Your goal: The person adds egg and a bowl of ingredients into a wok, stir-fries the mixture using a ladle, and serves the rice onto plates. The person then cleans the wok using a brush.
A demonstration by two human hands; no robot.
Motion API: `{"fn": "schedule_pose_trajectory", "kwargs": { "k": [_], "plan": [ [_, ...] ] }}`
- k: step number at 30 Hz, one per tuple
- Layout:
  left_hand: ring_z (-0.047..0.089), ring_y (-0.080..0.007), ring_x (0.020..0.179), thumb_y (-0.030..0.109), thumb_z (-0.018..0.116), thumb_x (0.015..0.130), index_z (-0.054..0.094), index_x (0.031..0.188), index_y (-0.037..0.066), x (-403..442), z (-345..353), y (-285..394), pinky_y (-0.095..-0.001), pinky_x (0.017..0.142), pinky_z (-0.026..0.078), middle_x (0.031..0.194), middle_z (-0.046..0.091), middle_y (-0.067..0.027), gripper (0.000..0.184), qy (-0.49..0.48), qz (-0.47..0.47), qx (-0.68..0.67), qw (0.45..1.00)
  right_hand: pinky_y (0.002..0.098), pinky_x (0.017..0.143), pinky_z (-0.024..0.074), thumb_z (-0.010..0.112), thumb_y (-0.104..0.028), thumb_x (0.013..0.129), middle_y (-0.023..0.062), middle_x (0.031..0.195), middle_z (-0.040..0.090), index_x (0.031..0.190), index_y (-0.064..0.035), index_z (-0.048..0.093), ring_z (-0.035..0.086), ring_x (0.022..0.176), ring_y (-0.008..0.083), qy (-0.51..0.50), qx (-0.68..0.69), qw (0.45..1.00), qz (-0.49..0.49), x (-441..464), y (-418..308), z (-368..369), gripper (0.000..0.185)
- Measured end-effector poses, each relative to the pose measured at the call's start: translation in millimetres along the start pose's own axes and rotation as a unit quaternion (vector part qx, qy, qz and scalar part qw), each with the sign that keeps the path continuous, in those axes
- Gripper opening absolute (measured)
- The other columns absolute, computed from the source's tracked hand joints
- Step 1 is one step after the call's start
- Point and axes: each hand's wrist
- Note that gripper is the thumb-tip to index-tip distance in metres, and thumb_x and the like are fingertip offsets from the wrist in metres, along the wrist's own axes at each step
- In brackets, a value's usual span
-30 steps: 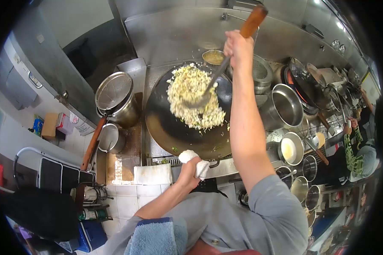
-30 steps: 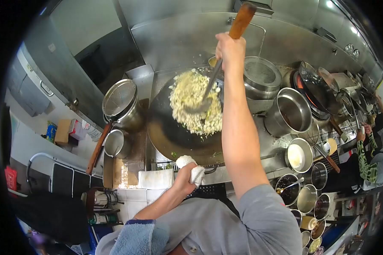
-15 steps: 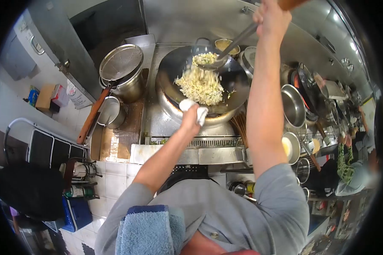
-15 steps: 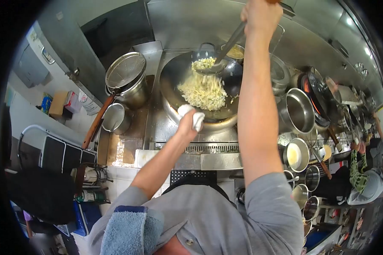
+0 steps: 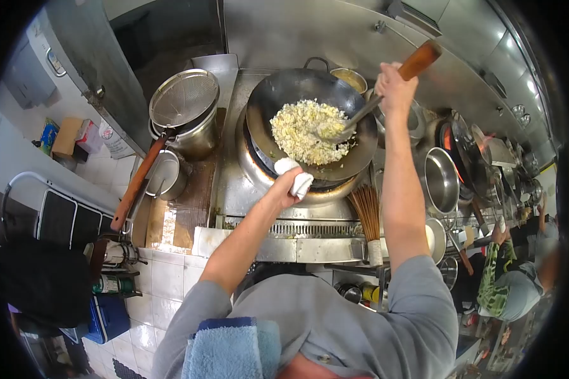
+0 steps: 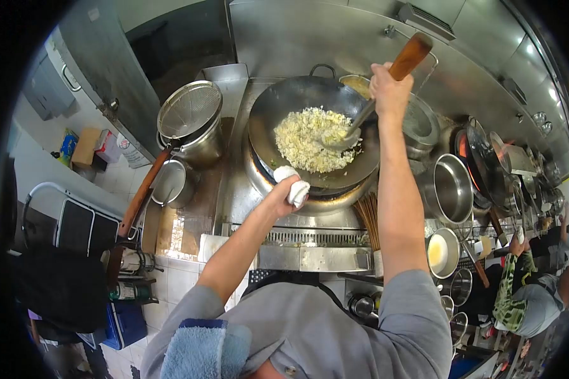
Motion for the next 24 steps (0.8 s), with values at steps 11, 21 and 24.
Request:
{"fn": "schedule_pose_trajectory", "kwargs": {
  "k": [11,21,24],
  "plan": [
    [0.058,-0.0196,0.065,0.024,0.053,0.084,0.053,0.090,0.011,0.1,-4.5,-1.1,-0.0318,0.051,0.047,0.076,0.059,-0.0054,0.014,-0.005,0.000,0.011,1.000,0.0251,0.034,0.0222,0.058,-0.002,0.079,-0.0036,0.046,0.034,0.059,-0.0094,0.039,0.031,0.034,0.0068,0.008,0.000,1.000,-0.003,24.6,-1.1,-12.6,0.028],
    [0.060,-0.0216,0.063,0.025,0.053,0.084,0.053,0.089,0.011,2.0,-4.0,-2.2,-0.0314,0.047,0.045,0.074,0.058,-0.0051,0.015,0.020,-0.006,0.011,1.000,0.0244,0.032,0.0198,0.059,0.000,0.077,-0.0035,0.044,0.033,0.059,-0.0096,0.040,0.029,0.032,0.0069,0.019,0.010,1.000,0.021,9.6,38.7,17.6,0.027],
    [0.060,-0.0216,0.064,0.026,0.053,0.084,0.054,0.088,0.011,-1.5,-3.5,-2.1,-0.0308,0.047,0.045,0.074,0.059,-0.0049,0.016,0.005,0.000,0.028,1.000,0.0247,0.032,0.0196,0.058,0.000,0.079,-0.0035,0.044,0.032,0.057,-0.0102,0.040,0.028,0.032,0.0075,0.032,-0.005,0.999,0.015,3.4,-4.9,16.2,0.029]
  ]
}}
Point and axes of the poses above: each hand's wrist, its own x-axis towards the middle knuckle, its own z-axis out of the palm, y = z × x
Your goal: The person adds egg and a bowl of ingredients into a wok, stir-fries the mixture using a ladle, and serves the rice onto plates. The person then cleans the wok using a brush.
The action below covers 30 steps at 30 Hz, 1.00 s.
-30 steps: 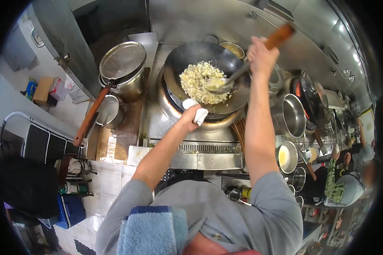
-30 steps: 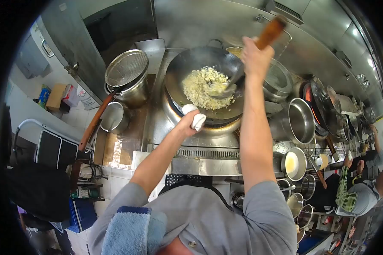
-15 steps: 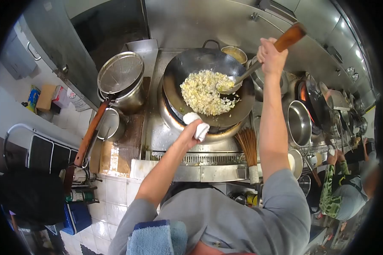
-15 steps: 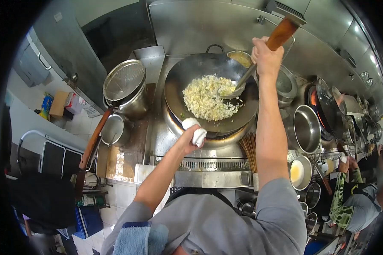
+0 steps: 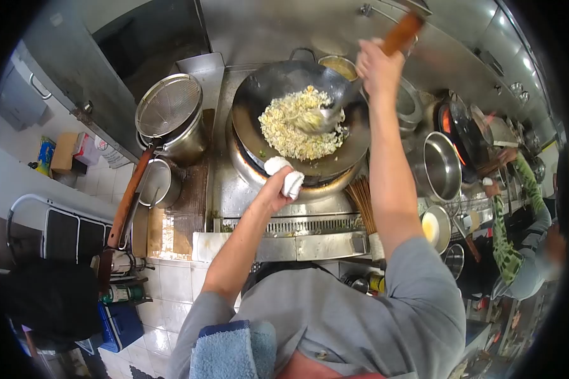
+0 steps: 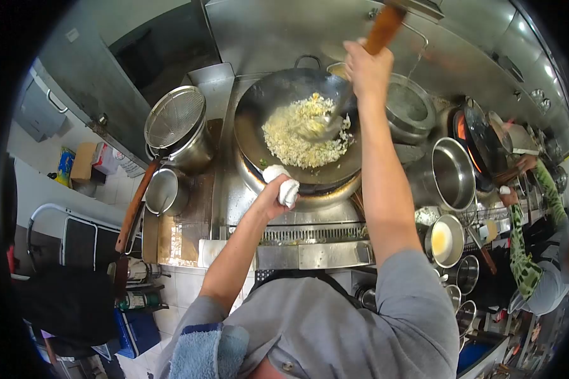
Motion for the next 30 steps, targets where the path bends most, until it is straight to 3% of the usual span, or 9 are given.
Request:
{"fn": "schedule_pose_trajectory", "kwargs": {
  "k": [6,10,14,18,22,26,27,29,30],
  "plan": [
    [0.060,-0.0208,0.066,0.028,0.054,0.083,0.054,0.090,0.011,1.4,-1.3,-0.8,-0.0320,0.052,0.047,0.075,0.059,-0.0042,0.018,-0.016,-0.004,-0.019,1.000,0.0238,0.034,0.0258,0.057,0.000,0.078,-0.0031,0.045,0.036,0.056,-0.0104,0.039,0.034,0.035,0.0066,0.019,-0.045,0.998,-0.038,7.2,30.9,-21.2,0.030],
    [0.061,-0.0215,0.068,0.029,0.053,0.084,0.054,0.093,0.012,-1.8,0.8,3.3,-0.0345,0.060,0.051,0.077,0.059,-0.0049,0.019,0.001,-0.014,0.003,1.000,0.0243,0.034,0.0247,0.059,-0.003,0.076,-0.0018,0.045,0.038,0.058,-0.0074,0.043,0.035,0.034,0.0080,-0.021,0.070,0.993,-0.090,36.3,4.9,-6.1,0.025],
    [0.062,-0.0271,0.078,0.031,0.053,0.085,0.054,0.097,0.010,-9.2,4.6,1.8,-0.0447,0.074,0.053,0.084,0.060,-0.0084,0.024,0.001,-0.013,-0.013,1.000,0.0252,0.033,0.0205,0.058,-0.001,0.077,-0.0027,0.045,0.035,0.062,-0.0079,0.041,0.029,0.032,0.0074,0.026,0.020,0.999,0.039,33.6,46.2,18.5,0.024],
    [0.061,-0.0275,0.078,0.029,0.052,0.086,0.054,0.097,0.010,-5.5,5.4,0.9,-0.0428,0.069,0.053,0.085,0.060,-0.0092,0.022,-0.001,-0.012,-0.029,0.999,0.0260,0.034,0.0225,0.058,-0.001,0.076,-0.0023,0.046,0.036,0.065,-0.0077,0.042,0.031,0.033,0.0084,0.008,0.071,0.997,-0.023,26.7,7.4,28.9,0.021],
    [0.061,-0.0259,0.073,0.028,0.054,0.085,0.054,0.095,0.010,1.2,2.3,0.6,-0.0383,0.064,0.052,0.082,0.060,-0.0082,0.021,-0.017,-0.012,-0.049,0.999,0.0225,0.035,0.0209,0.060,0.000,0.076,-0.0033,0.047,0.036,0.065,-0.0078,0.044,0.032,0.035,0.0066,0.008,0.027,0.998,0.051,26.8,49.7,37.7,0.021],
    [0.061,-0.0224,0.069,0.029,0.056,0.085,0.055,0.093,0.012,1.3,-1.1,-2.0,-0.0357,0.056,0.051,0.079,0.060,-0.0057,0.019,-0.019,-0.014,-0.061,0.998,0.0217,0.036,0.0225,0.062,0.000,0.078,-0.0040,0.050,0.038,0.072,-0.0051,0.052,0.035,0.037,0.0066,0.032,0.034,0.998,-0.032,35.0,15.0,37.6,0.013],
    [0.061,-0.0192,0.070,0.031,0.058,0.085,0.056,0.095,0.014,20.5,-12.5,-10.7,-0.0350,0.058,0.052,0.079,0.061,-0.0031,0.020,-0.063,-0.019,-0.093,0.993,0.0230,0.035,0.0242,0.059,-0.001,0.081,-0.0034,0.051,0.040,0.078,-0.0017,0.057,0.037,0.038,0.0078,0.036,0.084,0.995,-0.052,39.1,29.4,25.0,0.004],
    [0.060,-0.0133,0.071,0.031,0.064,0.082,0.057,0.097,0.017,29.1,-19.0,-18.5,-0.0336,0.061,0.052,0.081,0.062,0.0016,0.022,-0.090,-0.014,-0.125,0.988,0.0231,0.039,0.0387,0.052,-0.006,0.086,0.0026,0.058,0.052,0.095,0.0061,0.061,0.047,0.043,0.0111,0.080,-0.040,0.995,-0.035,60.5,101.9,-5.4,0.018],
    [0.060,-0.0140,0.077,0.031,0.067,0.079,0.057,0.099,0.018,42.3,-24.2,-22.2,-0.0345,0.064,0.051,0.087,0.061,0.0008,0.027,-0.095,-0.013,-0.127,0.987,0.0231,0.043,0.0404,0.060,-0.006,0.082,0.0034,0.064,0.059,0.085,0.0035,0.068,0.054,0.051,0.0108,0.029,-0.070,0.997,0.019,61.3,105.1,-10.3,0.013]
  ]
}}
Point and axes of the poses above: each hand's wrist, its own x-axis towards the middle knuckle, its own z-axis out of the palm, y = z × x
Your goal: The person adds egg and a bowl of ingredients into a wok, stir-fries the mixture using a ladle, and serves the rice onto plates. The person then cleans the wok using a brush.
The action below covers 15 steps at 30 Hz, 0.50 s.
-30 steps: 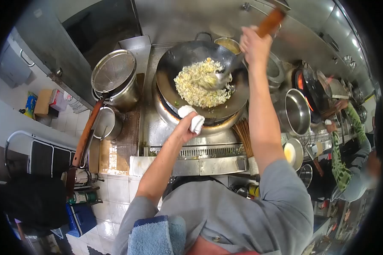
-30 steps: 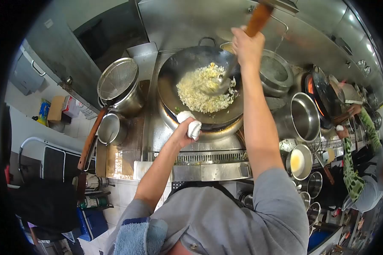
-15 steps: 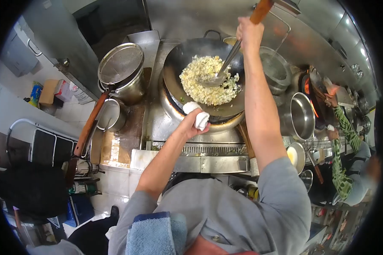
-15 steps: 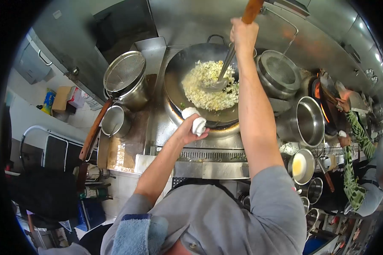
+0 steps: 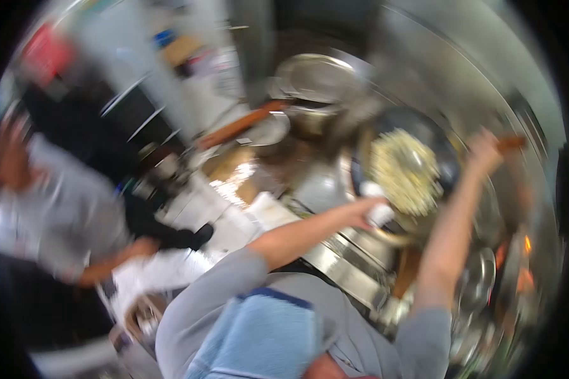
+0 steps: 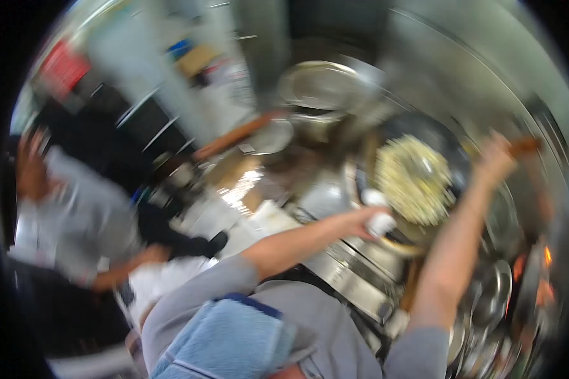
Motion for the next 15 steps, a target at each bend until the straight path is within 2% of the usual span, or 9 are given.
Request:
{"fn": "schedule_pose_trajectory", "kwargs": {
  "k": [2,3,4,5,7,9,11,13,15],
  "plan": [
    [0.056,-0.0155,0.084,0.031,0.068,0.074,0.055,0.105,0.019,-53.0,41.4,14.8,-0.0366,0.069,0.048,0.098,0.058,-0.0019,0.036,0.085,0.004,0.074,0.994,0.0221,0.038,0.0280,0.057,-0.012,0.085,-0.0048,0.049,0.040,0.075,0.0003,0.066,0.035,0.040,0.0052,-0.103,0.092,0.978,0.155,48.6,1.4,-14.4,0.018],
    [0.056,-0.0150,0.083,0.028,0.066,0.074,0.055,0.105,0.019,-48.1,37.7,15.2,-0.0361,0.068,0.047,0.098,0.058,-0.0021,0.034,0.074,-0.007,0.079,0.994,0.0229,0.036,0.0217,0.057,-0.016,0.087,-0.0065,0.046,0.029,0.069,-0.0052,0.060,0.025,0.037,0.0051,-0.052,0.042,0.984,0.167,16.1,-51.3,3.0,0.021],
    [0.056,-0.0157,0.075,0.024,0.063,0.077,0.056,0.100,0.014,-32.6,34.6,15.5,-0.0368,0.065,0.047,0.088,0.059,-0.0030,0.026,0.038,-0.004,0.055,0.998,0.0228,0.035,0.0181,0.057,-0.018,0.087,-0.0064,0.045,0.030,0.067,-0.0097,0.053,0.023,0.037,0.0043,-0.099,0.047,0.982,0.153,-9.6,-92.5,-2.7,0.022],
    [0.056,-0.0159,0.064,0.022,0.060,0.080,0.057,0.093,0.008,-17.1,31.6,18.6,-0.0364,0.060,0.046,0.076,0.059,-0.0048,0.020,-0.004,0.026,0.076,0.997,0.0227,0.035,0.0182,0.058,-0.013,0.085,-0.0059,0.046,0.031,0.067,-0.0100,0.052,0.025,0.037,0.0044,-0.071,0.060,0.986,0.136,-27.7,-89.3,-9.1,0.019],
    [0.056,-0.0170,0.060,0.016,0.057,0.081,0.058,0.088,0.003,-3.5,29.1,-3.5,-0.0347,0.060,0.046,0.072,0.060,-0.0061,0.014,0.083,0.122,0.082,0.986,0.0225,0.035,0.0193,0.060,-0.006,0.082,-0.0049,0.047,0.033,0.068,-0.0103,0.051,0.027,0.037,0.0049,0.016,0.080,0.990,0.113,-62.0,-57.8,-22.6,0.017],
    [0.060,-0.0176,0.067,0.011,0.054,0.082,0.059,0.089,0.003,-44.2,62.6,-33.9,-0.0322,0.061,0.048,0.079,0.063,-0.0079,0.011,0.148,0.167,0.051,0.973,0.0220,0.036,0.0216,0.060,-0.002,0.081,-0.0038,0.048,0.035,0.068,-0.0099,0.050,0.030,0.038,0.0061,0.037,0.083,0.994,0.055,-44.6,-38.7,-5.9,0.018],
    [0.063,-0.0218,0.073,0.012,0.057,0.081,0.060,0.092,0.003,-95.9,55.0,-76.2,-0.0361,0.059,0.051,0.083,0.064,-0.0098,0.014,0.079,0.149,-0.030,0.985,0.0245,0.037,0.0223,0.062,-0.007,0.081,-0.0044,0.048,0.032,0.068,-0.0087,0.052,0.030,0.037,0.0072,0.011,0.138,0.986,0.093,-13.0,-62.5,-14.2,0.016],
    [0.063,-0.0204,0.074,0.012,0.056,0.083,0.060,0.091,0.004,-157.3,97.8,-63.8,-0.0332,0.061,0.051,0.083,0.065,-0.0072,0.012,0.123,0.190,-0.012,0.974,0.0247,0.035,0.0201,0.063,-0.005,0.079,-0.0046,0.047,0.031,0.064,-0.0096,0.048,0.028,0.035,0.0067,-0.017,0.156,0.986,0.061,-47.6,-131.7,-12.5,0.021],
    [0.063,-0.0192,0.072,0.012,0.054,0.085,0.059,0.092,0.005,-114.1,77.6,-41.3,-0.0326,0.062,0.051,0.083,0.065,-0.0062,0.012,0.156,0.084,-0.022,0.984,0.0219,0.033,0.0210,0.062,-0.003,0.078,-0.0053,0.048,0.037,0.064,-0.0106,0.049,0.033,0.035,0.0056,-0.002,0.123,0.992,0.016,-123.8,-150.8,-13.0,0.021]
  ]
}}
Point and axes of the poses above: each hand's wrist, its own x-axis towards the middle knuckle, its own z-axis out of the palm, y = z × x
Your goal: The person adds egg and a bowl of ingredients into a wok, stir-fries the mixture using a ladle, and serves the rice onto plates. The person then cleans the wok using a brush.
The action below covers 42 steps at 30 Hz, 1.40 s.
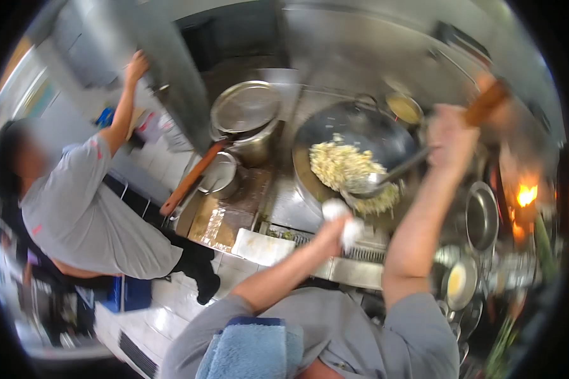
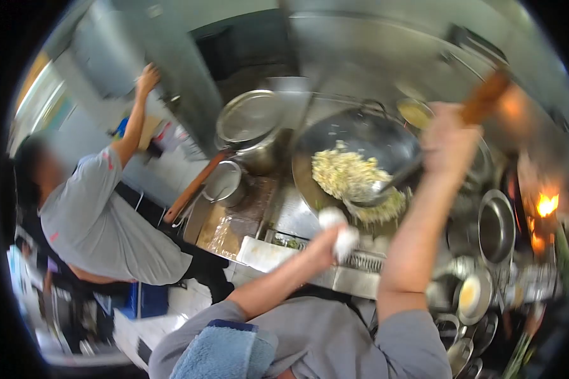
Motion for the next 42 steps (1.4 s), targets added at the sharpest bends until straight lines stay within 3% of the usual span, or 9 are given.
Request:
{"fn": "schedule_pose_trajectory", "kwargs": {
  "k": [3,7,11,14,18,25,32,37,42],
  "plan": [
    [0.061,-0.0180,0.064,0.024,0.049,0.091,0.054,0.094,0.007,60.8,-9.6,-9.7,-0.0308,0.057,0.050,0.077,0.061,-0.0060,0.018,-0.083,0.035,0.079,0.993,0.0231,0.041,0.0331,0.060,-0.013,0.076,-0.0026,0.052,0.044,0.060,-0.0074,0.048,0.045,0.046,0.0067,0.076,-0.197,0.975,-0.061,-5.1,74.1,-4.6,0.021],
    [0.062,-0.0175,0.082,0.012,0.048,0.088,0.051,0.109,0.013,-48.1,-16.4,-35.2,-0.0322,0.065,0.053,0.099,0.061,-0.0065,0.020,-0.046,0.063,0.040,0.996,0.0260,0.036,0.0279,0.059,-0.009,0.075,-0.0025,0.048,0.041,0.058,-0.0087,0.046,0.038,0.037,0.0080,0.012,-0.103,0.994,-0.021,60.7,10.2,3.0,0.022],
    [0.061,-0.0172,0.069,0.017,0.051,0.088,0.052,0.094,0.011,24.7,6.0,12.4,-0.0320,0.055,0.051,0.081,0.062,-0.0052,0.009,-0.039,-0.016,0.059,0.997,0.0229,0.033,0.0245,0.059,-0.009,0.077,-0.0034,0.046,0.039,0.058,-0.0125,0.042,0.036,0.034,0.0064,0.033,-0.120,0.990,-0.067,-16.3,5.1,6.3,0.026],
    [0.058,-0.0173,0.062,0.021,0.050,0.089,0.052,0.090,0.010,54.3,-2.2,-1.5,-0.0314,0.049,0.048,0.078,0.061,-0.0061,0.011,-0.067,0.064,0.099,0.991,0.0242,0.037,0.0310,0.059,-0.011,0.077,-0.0019,0.046,0.042,0.058,-0.0113,0.043,0.043,0.038,0.0082,0.089,-0.252,0.959,-0.095,4.0,65.1,1.6,0.025],
    [0.063,-0.0177,0.072,0.017,0.051,0.088,0.053,0.096,0.012,-48.2,-14.8,-23.3,-0.0321,0.058,0.053,0.082,0.062,-0.0046,0.010,-0.057,0.012,0.033,0.998,0.0256,0.038,0.0318,0.060,-0.009,0.076,-0.0023,0.045,0.040,0.058,-0.0097,0.043,0.041,0.036,0.0082,0.012,-0.102,0.994,-0.023,52.5,2.2,7.8,0.025],
    [0.057,-0.0166,0.058,0.024,0.051,0.088,0.052,0.090,0.009,45.0,-8.7,-3.8,-0.0295,0.045,0.046,0.072,0.059,-0.0051,0.014,-0.083,0.056,0.084,0.991,0.0378,0.049,0.0388,0.056,-0.012,0.072,0.0132,0.048,0.046,0.061,0.0057,0.051,0.046,0.048,0.0167,0.135,-0.271,0.945,-0.127,8.3,73.1,23.4,0.022],
    [0.059,-0.0172,0.061,0.023,0.051,0.088,0.052,0.092,0.012,18.4,-0.1,15.9,-0.0315,0.047,0.049,0.077,0.060,-0.0040,0.012,-0.041,0.047,0.027,0.998,0.0266,0.032,0.0275,0.058,-0.004,0.077,0.0006,0.043,0.043,0.061,-0.0064,0.049,0.040,0.033,0.0108,0.041,-0.081,0.985,-0.148,45.8,-53.8,59.8,0.019],
    [0.060,-0.0170,0.059,0.015,0.052,0.086,0.054,0.087,0.008,87.3,2.0,32.1,-0.0279,0.044,0.047,0.072,0.061,-0.0055,0.007,-0.086,0.008,0.041,0.995,0.0230,0.034,0.0254,0.059,-0.003,0.080,-0.0055,0.047,0.038,0.065,-0.0092,0.045,0.034,0.034,0.0063,0.003,-0.152,0.983,-0.098,10.1,77.4,31.5,0.021],
    [0.058,-0.0164,0.058,0.023,0.051,0.087,0.055,0.086,0.011,82.3,3.3,37.9,-0.0288,0.048,0.047,0.074,0.062,-0.0039,0.012,-0.082,-0.046,0.072,0.993,0.0216,0.033,0.0210,0.062,-0.005,0.080,-0.0060,0.048,0.039,0.061,-0.0124,0.042,0.032,0.035,0.0043,-0.003,-0.144,0.987,-0.069,3.2,24.5,11.1,0.029]
  ]
}}
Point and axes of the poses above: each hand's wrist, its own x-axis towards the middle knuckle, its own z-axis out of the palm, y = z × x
